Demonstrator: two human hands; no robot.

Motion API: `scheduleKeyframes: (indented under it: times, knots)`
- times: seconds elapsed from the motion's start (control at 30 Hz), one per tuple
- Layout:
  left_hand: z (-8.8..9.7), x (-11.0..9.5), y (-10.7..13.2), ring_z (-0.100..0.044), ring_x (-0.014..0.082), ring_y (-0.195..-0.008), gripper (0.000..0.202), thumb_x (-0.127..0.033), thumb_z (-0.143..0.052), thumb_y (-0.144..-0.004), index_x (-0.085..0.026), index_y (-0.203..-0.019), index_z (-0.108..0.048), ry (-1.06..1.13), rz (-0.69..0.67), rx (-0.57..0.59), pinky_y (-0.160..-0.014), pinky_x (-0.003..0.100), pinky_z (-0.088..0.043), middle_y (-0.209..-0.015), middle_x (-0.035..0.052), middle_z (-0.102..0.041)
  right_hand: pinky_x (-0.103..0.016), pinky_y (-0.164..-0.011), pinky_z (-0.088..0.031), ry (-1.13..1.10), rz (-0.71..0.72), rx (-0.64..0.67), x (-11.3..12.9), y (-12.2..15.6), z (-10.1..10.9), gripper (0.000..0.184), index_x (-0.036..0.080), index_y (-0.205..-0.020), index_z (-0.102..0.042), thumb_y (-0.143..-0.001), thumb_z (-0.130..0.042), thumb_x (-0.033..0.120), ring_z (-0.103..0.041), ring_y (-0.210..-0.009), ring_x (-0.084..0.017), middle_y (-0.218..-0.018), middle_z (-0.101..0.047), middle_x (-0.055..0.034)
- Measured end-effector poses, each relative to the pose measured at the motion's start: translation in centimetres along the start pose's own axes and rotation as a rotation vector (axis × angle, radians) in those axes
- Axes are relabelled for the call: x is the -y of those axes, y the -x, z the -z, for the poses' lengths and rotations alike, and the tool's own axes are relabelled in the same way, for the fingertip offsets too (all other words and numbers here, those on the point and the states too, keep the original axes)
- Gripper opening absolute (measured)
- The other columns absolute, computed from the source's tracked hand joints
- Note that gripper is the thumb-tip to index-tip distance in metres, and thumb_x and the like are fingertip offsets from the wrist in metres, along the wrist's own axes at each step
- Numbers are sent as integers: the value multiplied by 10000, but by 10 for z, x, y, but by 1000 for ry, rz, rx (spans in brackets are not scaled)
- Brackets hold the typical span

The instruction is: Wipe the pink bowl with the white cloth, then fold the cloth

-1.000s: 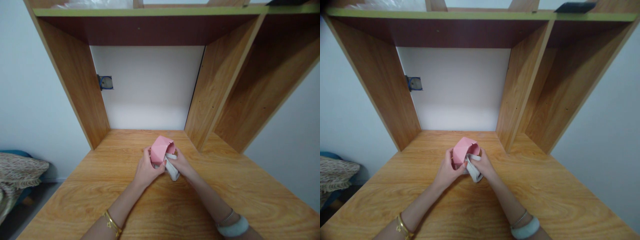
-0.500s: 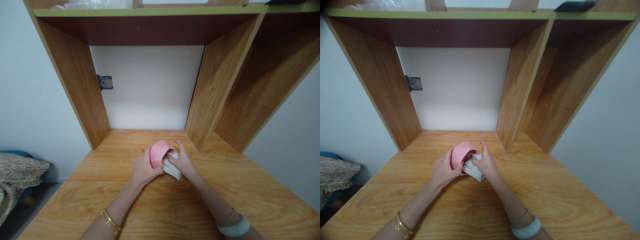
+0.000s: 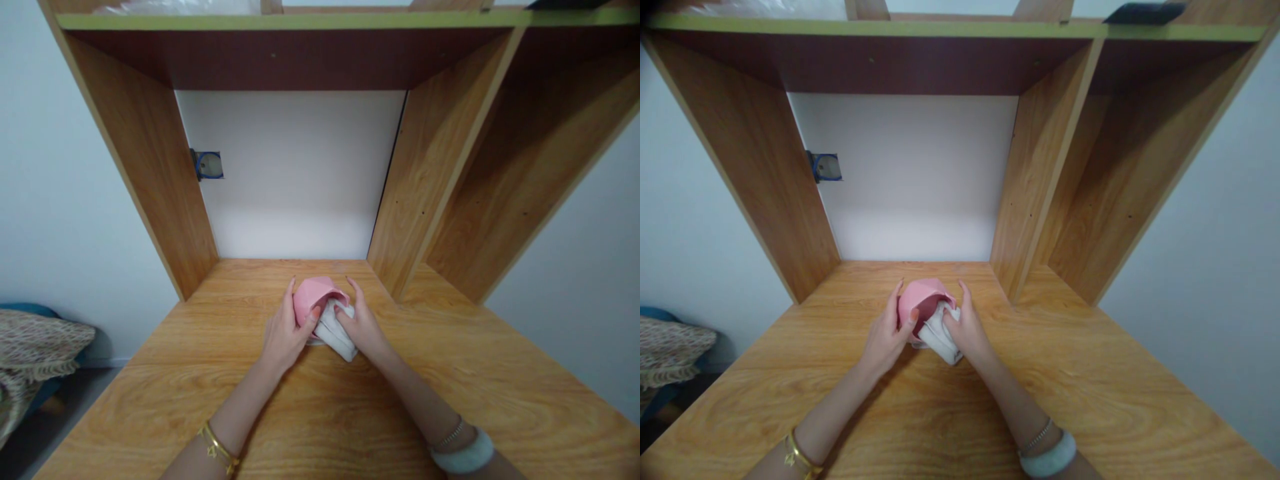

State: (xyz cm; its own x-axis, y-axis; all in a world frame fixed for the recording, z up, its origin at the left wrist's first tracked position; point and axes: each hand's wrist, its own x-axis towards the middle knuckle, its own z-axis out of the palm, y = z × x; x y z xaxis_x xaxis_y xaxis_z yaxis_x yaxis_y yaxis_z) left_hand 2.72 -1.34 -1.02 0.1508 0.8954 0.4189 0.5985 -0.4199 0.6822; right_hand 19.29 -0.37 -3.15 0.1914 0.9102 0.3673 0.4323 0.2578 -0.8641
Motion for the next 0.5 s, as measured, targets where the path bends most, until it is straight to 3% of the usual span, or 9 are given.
scheduleKeyframes:
  times: [0.07, 0.17, 0.27, 0.37, 0.5]
  knots:
    - [-2, 1, 0, -457, 268, -1132, 683, -497, -409, -820, -154, -1362, -174, 62, -8, -5, -901, 402, -385, -1289, 146, -432, -353, -851, -424, -49, -13, -45, -4, -2, -2, 686, 173, -1316, -252, -676, -497, 196, -558, -938, -198, -1164, -524, -87]
    - [-8, 1, 0, -501, 254, -1070, 734, -490, -485, -785, -163, -1359, -166, 163, 19, 8, -862, 387, -420, -1259, 143, -451, -362, -893, -405, -157, -33, -76, -9, -4, -4, 646, 182, -1291, -279, -686, -503, 222, -527, -1014, -203, -1168, -517, -83]
    - [-15, 0, 1, -593, 185, -826, 724, -469, -514, -776, -171, -1344, -178, 357, 38, 83, -701, 308, -489, -1122, 123, -535, -375, -933, -373, -258, -8, -92, -10, -5, -8, 567, 184, -1235, -331, -696, -503, 239, -498, -1059, -202, -1167, -511, -88]
    - [-20, -2, 3, -538, 105, -544, 671, -465, -521, -771, -168, -1296, -227, 561, 62, 196, -487, 223, -462, -860, 46, -591, -382, -917, -383, -327, 20, -53, -7, -4, -11, 443, 191, -1119, -416, -695, -515, 271, -495, -1057, -209, -1134, -528, -88]
    - [-19, -3, 3, -465, 71, -483, 571, -458, -577, -723, -152, -1159, -370, 559, 93, 104, -442, 177, -396, -717, -15, -551, -355, -832, -433, -320, -25, -42, -5, -5, -11, 500, 195, -1106, -407, -646, -567, 309, -547, -947, -203, -1057, -561, -79]
